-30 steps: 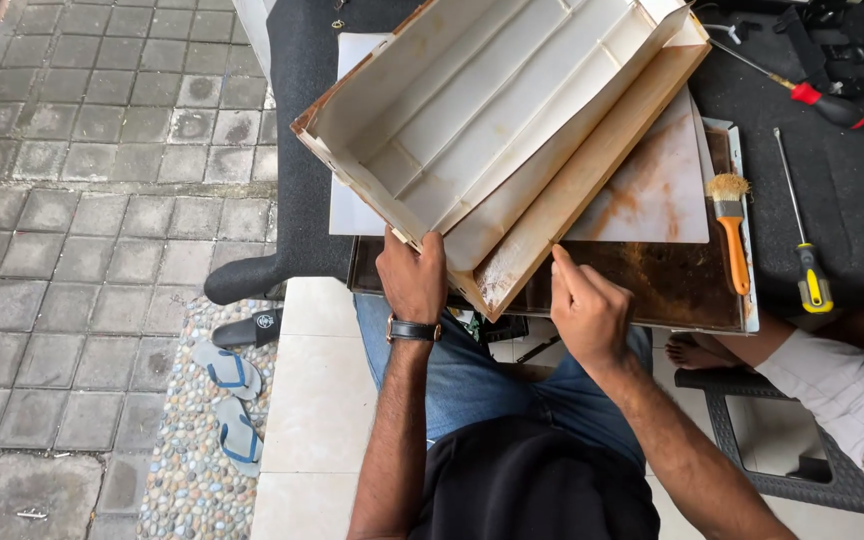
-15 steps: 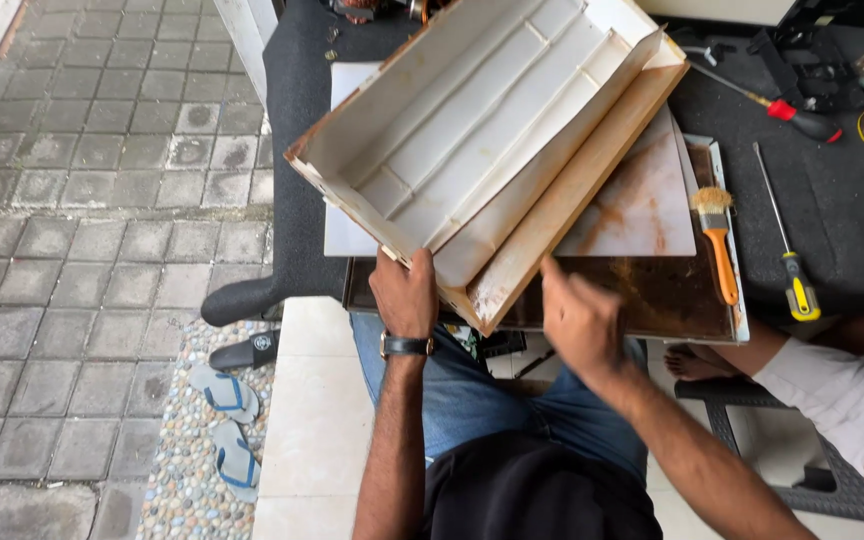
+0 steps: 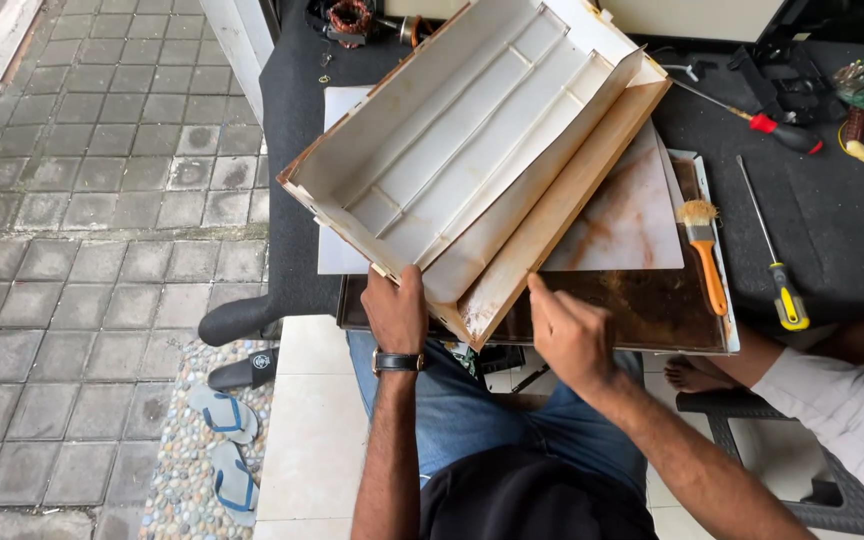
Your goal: Cleaning the interior of a plastic electronic housing using a brush and a scraper
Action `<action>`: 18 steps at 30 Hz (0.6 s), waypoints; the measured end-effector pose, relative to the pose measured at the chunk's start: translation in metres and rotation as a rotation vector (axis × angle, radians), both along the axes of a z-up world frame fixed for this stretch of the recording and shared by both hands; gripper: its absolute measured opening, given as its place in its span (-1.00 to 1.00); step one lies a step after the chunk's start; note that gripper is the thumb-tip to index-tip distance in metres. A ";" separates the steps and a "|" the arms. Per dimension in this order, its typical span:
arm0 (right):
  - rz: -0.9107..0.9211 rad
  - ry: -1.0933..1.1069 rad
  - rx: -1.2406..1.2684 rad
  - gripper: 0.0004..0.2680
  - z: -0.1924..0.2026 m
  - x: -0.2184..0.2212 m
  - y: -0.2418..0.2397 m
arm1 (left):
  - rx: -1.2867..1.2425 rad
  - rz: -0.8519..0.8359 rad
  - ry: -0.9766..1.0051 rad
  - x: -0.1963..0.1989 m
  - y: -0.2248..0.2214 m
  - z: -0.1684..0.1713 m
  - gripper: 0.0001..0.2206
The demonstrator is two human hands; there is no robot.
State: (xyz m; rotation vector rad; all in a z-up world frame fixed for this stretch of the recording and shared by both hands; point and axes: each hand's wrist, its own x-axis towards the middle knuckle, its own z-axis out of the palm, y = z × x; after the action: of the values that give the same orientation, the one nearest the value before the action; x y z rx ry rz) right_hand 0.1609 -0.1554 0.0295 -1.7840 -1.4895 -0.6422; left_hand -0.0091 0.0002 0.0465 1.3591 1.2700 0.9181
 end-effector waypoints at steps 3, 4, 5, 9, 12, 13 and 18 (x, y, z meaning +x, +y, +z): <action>-0.016 -0.025 0.011 -0.86 -0.008 0.030 0.011 | 0.005 0.002 0.008 -0.005 -0.004 0.000 -0.62; -0.028 -0.053 0.026 -0.85 -0.009 0.048 0.017 | 0.027 0.003 0.006 -0.003 -0.004 0.000 -0.62; -0.023 -0.056 0.039 -0.85 -0.001 0.027 0.012 | 0.040 0.008 0.003 -0.003 -0.003 0.001 -0.62; 0.001 -0.044 -0.086 -0.83 0.006 0.017 0.008 | 0.020 0.009 0.006 -0.001 0.000 -0.007 -0.63; -0.100 -0.171 -0.098 -0.86 0.002 0.070 0.020 | 0.054 0.007 0.020 -0.003 -0.009 -0.014 -0.67; -0.141 -0.230 -0.069 -0.87 0.007 0.094 0.037 | 0.104 0.014 0.016 -0.001 -0.003 -0.010 -0.69; 0.143 -0.096 -0.214 -0.81 0.027 0.009 0.003 | 0.120 0.020 -0.005 0.000 -0.009 -0.007 -0.71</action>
State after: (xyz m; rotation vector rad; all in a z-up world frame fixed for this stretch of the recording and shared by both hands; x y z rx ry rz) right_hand 0.1699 -0.1527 0.0563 -1.8040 -1.7903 -0.5186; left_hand -0.0087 -0.0083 0.0396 1.4380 1.2429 1.0245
